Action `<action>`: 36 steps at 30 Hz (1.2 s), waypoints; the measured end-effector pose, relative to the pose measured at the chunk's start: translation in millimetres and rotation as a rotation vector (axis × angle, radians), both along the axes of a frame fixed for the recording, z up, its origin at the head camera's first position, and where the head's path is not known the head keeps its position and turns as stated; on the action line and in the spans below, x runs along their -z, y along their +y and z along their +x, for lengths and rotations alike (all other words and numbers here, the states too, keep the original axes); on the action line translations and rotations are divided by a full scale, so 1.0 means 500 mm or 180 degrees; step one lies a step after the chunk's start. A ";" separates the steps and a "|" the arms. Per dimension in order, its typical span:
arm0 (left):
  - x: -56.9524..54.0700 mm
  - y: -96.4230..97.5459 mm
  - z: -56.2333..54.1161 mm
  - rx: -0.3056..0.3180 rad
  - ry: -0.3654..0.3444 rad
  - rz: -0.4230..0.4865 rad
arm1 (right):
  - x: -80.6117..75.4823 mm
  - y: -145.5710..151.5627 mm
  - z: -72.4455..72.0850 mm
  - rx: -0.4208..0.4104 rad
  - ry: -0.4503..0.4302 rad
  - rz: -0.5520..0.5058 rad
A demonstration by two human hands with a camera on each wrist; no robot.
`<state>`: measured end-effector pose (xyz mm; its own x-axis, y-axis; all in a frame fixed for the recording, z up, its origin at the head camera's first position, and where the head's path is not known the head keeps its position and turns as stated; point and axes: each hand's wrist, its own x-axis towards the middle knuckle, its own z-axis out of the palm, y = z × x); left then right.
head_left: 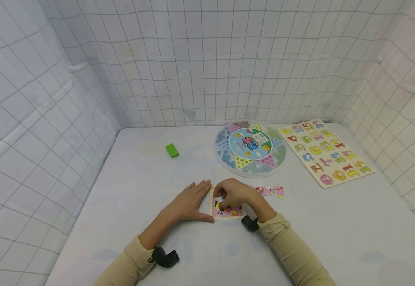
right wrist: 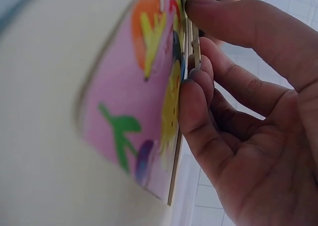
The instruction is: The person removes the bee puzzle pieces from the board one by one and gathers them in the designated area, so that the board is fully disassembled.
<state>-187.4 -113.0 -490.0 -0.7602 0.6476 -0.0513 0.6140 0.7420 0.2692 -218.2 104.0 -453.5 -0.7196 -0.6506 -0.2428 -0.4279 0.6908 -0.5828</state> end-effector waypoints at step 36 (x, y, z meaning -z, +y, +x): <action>-0.004 0.002 0.001 -0.0015 -0.0019 -0.0035 | -0.008 0.020 -0.010 -0.0136 -0.0088 -0.0321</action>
<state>-186.9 -112.1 -488.2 -0.7630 0.6433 -0.0630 0.6087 0.7479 0.2647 -223.3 114.1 -449.5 -0.6847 -0.7026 -0.1939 -0.4385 0.6096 -0.6604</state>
